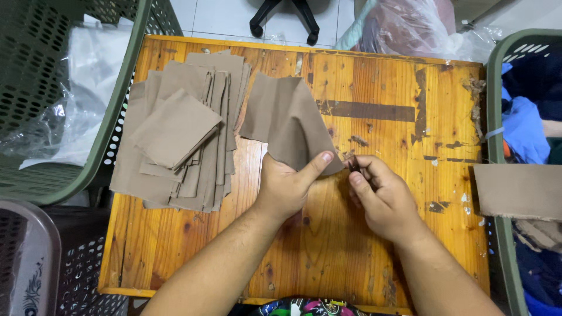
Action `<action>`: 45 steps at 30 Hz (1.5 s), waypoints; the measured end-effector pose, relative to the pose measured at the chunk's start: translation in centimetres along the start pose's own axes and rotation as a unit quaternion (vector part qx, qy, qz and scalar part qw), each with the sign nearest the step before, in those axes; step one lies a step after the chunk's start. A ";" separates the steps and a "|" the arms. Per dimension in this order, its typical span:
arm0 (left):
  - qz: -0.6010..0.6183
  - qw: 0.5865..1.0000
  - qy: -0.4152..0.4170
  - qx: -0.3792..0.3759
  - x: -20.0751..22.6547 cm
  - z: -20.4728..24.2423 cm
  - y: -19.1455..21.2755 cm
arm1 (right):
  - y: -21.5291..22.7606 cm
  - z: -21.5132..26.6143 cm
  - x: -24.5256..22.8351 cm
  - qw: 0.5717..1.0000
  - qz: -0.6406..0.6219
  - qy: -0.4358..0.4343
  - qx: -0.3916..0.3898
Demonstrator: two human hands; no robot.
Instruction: The person uses a small knife to trim the edges of a piece of brown fabric held in their hands. They repeatedly cut small sections along the edges, occasionally folding the fabric to access different sides, and place the trimmed pieces on a wooden table.
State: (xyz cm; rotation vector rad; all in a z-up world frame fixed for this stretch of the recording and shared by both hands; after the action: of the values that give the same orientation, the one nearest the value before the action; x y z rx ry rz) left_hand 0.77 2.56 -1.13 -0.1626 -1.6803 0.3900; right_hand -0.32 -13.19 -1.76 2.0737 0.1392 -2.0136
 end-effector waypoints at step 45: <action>-0.041 0.998 -0.010 0.040 -1.3 2.4 -1.4 | -0.9 0.6 -0.5 0.955 0.198 0.179 0.131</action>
State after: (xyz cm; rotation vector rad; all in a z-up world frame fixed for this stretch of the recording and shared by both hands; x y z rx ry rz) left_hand -1.19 0.43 -2.08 -0.0317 -1.6820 0.3971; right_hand -1.13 -12.38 -1.39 2.3742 -0.4689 -1.4736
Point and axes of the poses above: each hand's wrist, its own z-axis away from the middle knuckle, its own y-axis out of the back of the hand, x = y × z, the point moved 1 cm from there along -z, towards the middle knuckle, and after that the axes turned 3 degrees about x, right-handed, at the moved point
